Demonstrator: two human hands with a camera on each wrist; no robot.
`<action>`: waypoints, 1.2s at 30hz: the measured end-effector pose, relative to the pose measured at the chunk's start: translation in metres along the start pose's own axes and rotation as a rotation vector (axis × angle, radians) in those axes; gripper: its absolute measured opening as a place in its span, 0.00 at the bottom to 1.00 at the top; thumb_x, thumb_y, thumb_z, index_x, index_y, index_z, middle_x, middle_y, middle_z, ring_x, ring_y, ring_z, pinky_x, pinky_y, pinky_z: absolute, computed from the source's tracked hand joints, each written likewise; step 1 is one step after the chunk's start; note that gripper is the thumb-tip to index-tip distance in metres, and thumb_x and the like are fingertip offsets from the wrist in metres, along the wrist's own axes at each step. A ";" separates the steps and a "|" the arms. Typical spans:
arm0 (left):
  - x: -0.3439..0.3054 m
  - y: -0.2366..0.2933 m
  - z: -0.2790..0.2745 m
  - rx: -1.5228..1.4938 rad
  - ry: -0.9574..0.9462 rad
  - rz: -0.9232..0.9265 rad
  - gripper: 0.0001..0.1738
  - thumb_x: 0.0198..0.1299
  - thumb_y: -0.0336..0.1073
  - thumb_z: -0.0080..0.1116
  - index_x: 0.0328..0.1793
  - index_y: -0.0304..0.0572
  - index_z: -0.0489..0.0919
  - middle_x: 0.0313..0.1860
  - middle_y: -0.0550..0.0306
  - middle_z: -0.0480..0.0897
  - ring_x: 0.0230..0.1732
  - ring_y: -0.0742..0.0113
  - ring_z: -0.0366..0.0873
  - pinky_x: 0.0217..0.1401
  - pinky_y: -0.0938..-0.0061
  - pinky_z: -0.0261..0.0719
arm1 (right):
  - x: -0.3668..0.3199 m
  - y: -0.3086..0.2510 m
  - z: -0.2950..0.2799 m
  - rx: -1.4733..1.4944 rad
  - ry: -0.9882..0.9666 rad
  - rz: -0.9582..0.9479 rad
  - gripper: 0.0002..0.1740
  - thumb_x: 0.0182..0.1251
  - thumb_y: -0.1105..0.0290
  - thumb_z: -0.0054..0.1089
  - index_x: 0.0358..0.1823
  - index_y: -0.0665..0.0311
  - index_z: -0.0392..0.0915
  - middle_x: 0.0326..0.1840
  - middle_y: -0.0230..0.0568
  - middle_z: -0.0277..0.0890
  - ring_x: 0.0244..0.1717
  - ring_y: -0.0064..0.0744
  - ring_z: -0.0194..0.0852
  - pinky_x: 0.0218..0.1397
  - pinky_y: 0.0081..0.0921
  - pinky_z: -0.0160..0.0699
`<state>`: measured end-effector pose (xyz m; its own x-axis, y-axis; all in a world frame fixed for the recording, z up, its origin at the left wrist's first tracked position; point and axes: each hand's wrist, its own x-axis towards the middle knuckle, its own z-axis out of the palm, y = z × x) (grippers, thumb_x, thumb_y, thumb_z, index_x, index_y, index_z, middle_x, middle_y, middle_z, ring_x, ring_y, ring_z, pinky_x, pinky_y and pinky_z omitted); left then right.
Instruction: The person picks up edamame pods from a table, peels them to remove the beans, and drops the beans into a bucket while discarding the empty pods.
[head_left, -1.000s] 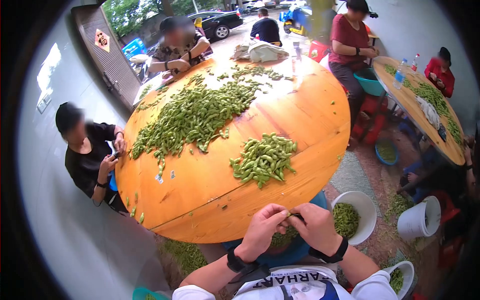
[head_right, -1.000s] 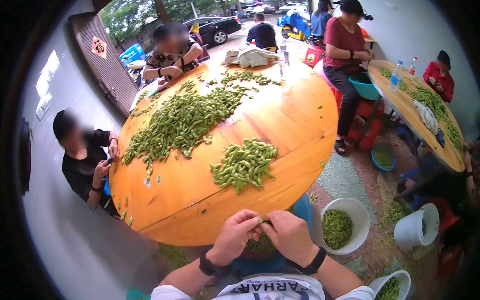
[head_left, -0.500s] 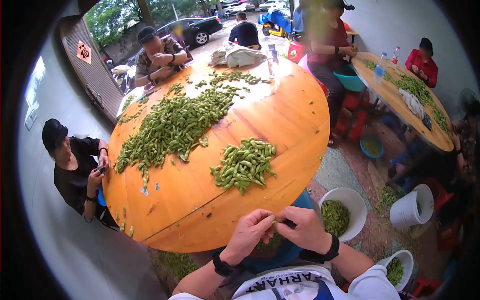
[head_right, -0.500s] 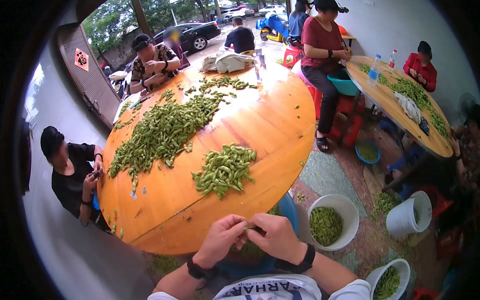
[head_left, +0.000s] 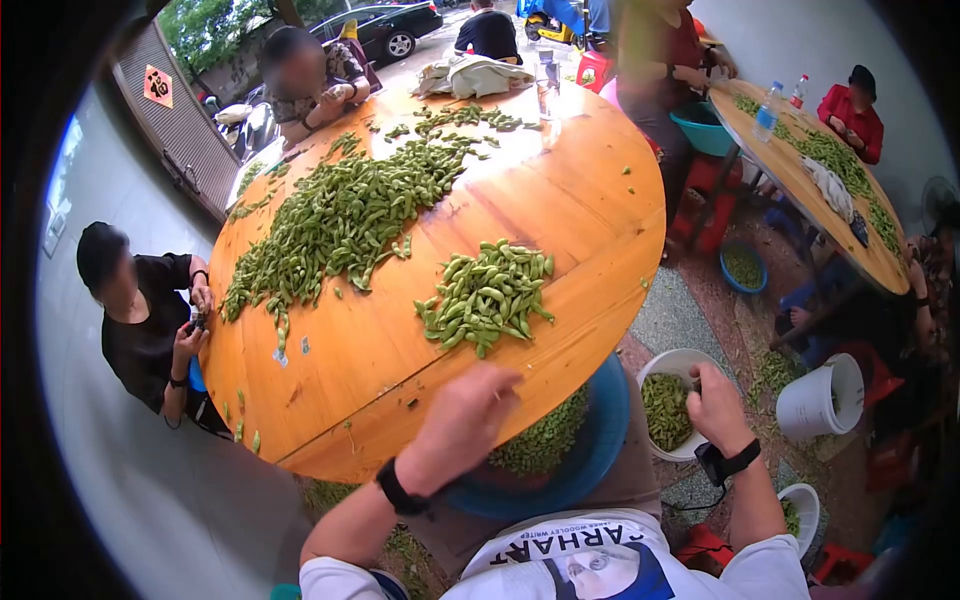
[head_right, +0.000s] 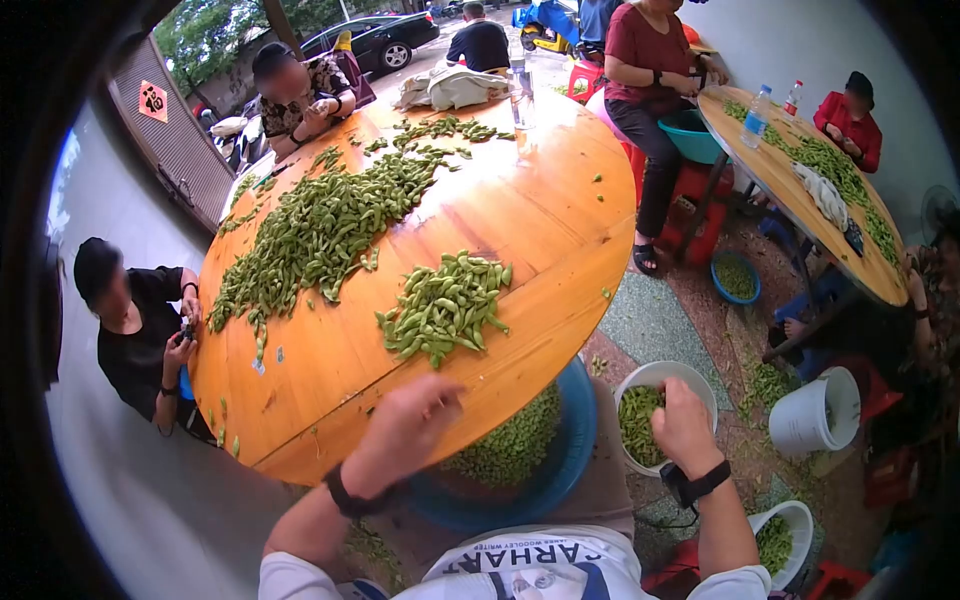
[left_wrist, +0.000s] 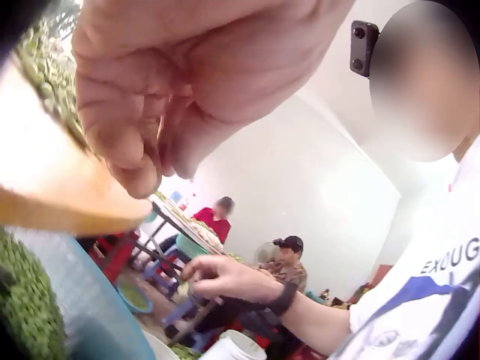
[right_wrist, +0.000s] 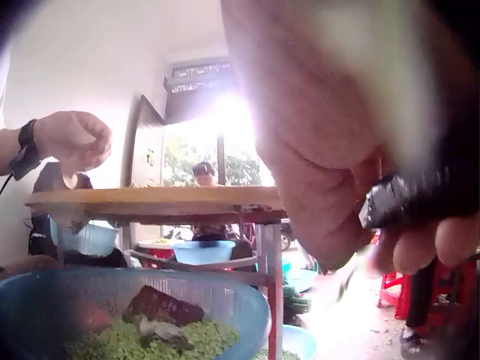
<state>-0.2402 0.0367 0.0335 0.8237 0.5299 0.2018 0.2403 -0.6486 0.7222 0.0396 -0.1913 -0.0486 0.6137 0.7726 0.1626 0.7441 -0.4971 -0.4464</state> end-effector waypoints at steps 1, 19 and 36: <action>0.010 -0.006 -0.007 0.067 0.069 -0.013 0.12 0.61 0.26 0.61 0.51 0.35 0.80 0.36 0.48 0.81 0.34 0.58 0.81 0.38 0.68 0.79 | 0.000 0.001 -0.002 0.008 -0.044 0.005 0.11 0.57 0.80 0.51 0.43 0.72 0.74 0.39 0.60 0.78 0.47 0.60 0.78 0.52 0.50 0.75; 0.077 -0.061 -0.023 0.353 0.274 0.063 0.09 0.60 0.29 0.62 0.47 0.36 0.82 0.39 0.49 0.84 0.39 0.55 0.82 0.43 0.67 0.79 | 0.000 -0.098 0.009 0.481 -0.123 -0.284 0.08 0.63 0.80 0.55 0.42 0.70 0.78 0.36 0.52 0.82 0.36 0.51 0.83 0.41 0.37 0.80; -0.015 -0.006 0.021 -1.017 0.101 -0.513 0.08 0.69 0.30 0.60 0.50 0.33 0.79 0.36 0.56 0.86 0.29 0.77 0.80 0.32 0.83 0.77 | 0.022 -0.172 0.016 0.946 -0.357 -0.086 0.10 0.67 0.73 0.56 0.44 0.72 0.80 0.28 0.46 0.82 0.28 0.31 0.83 0.34 0.29 0.79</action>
<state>-0.2429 0.0209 0.0125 0.6922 0.6760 -0.2528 -0.0284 0.3755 0.9264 -0.0793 -0.0826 0.0181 0.3376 0.9410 0.0238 0.1724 -0.0369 -0.9843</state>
